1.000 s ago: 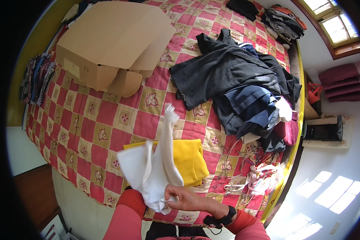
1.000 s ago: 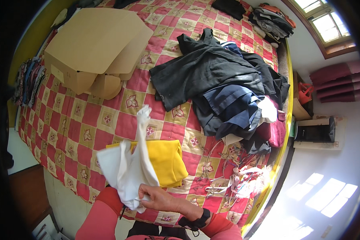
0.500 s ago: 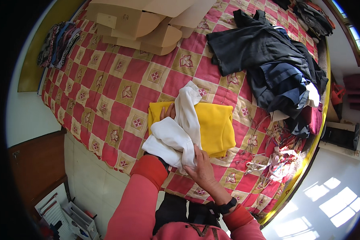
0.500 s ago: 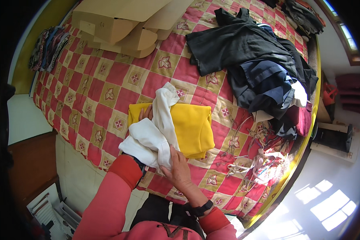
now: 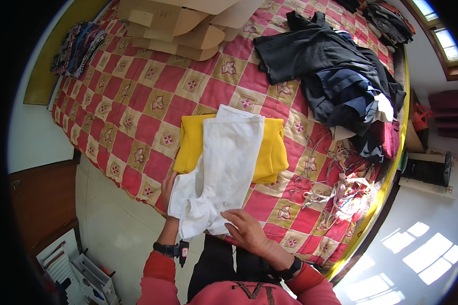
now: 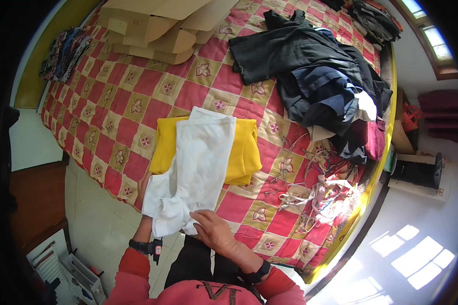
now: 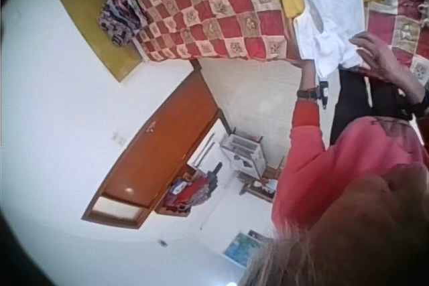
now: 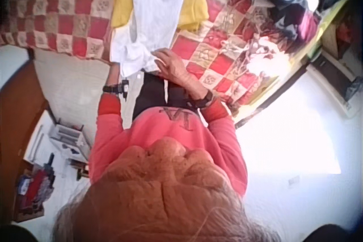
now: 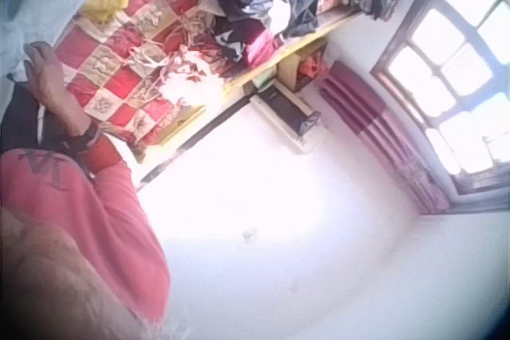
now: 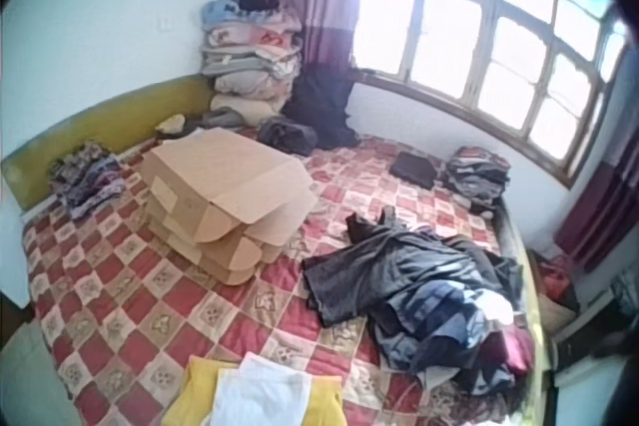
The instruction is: The person folds a yellow long-sleeve shirt, a white t-shirt, and two pairs of black pants on a bed. Each item is smoothed, folded in half, then folded again into a compact rectangle and stacked on the bed.
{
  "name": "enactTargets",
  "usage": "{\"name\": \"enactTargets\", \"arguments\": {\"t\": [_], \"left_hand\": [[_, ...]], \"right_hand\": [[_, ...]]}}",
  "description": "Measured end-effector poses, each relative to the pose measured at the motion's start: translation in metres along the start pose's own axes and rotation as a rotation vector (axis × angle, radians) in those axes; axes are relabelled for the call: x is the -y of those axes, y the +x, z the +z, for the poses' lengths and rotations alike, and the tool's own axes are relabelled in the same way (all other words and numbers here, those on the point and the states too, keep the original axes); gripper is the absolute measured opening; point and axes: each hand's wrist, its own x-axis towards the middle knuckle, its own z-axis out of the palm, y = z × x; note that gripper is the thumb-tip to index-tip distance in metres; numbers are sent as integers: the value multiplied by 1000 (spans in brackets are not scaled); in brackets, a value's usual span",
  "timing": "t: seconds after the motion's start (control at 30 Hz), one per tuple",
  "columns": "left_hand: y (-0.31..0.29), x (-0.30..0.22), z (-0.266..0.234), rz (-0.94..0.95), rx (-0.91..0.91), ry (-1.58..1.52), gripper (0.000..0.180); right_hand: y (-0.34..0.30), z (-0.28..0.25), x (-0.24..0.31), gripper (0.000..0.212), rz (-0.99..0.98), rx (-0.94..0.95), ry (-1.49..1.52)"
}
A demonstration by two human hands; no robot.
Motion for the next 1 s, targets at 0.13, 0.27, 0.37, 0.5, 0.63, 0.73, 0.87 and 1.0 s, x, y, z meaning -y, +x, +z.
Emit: {"name": "enactTargets", "arguments": {"t": [0.13,0.27,0.37,0.5,0.63,0.73,0.87,1.0], "left_hand": [[-74,-18,-7,-742,46,-1218,56],[-94,-45,-2,-695,142,-1338,62],[-85,-58,9,-682,159,-1397,61],[-69,-76,24,-605,124,-1229,36],[-62,-88,9,-599,47,-1311,21],[-58,-74,-25,-555,-27,-1425,22],[-61,-33,-53,-737,-105,-1289,24],[-78,4,-59,-833,-47,-1317,27]], "right_hand": [[16,-23,-32,42,245,-93,-7],[54,-16,-38,55,96,-145,-181],[71,13,-32,72,121,141,-184],[76,47,-30,44,125,210,-113],[52,18,-43,24,172,-26,472],[16,-33,-58,22,356,-218,757],[-46,-81,-85,23,508,-625,851],[-111,-86,-117,30,634,-813,825]]}}
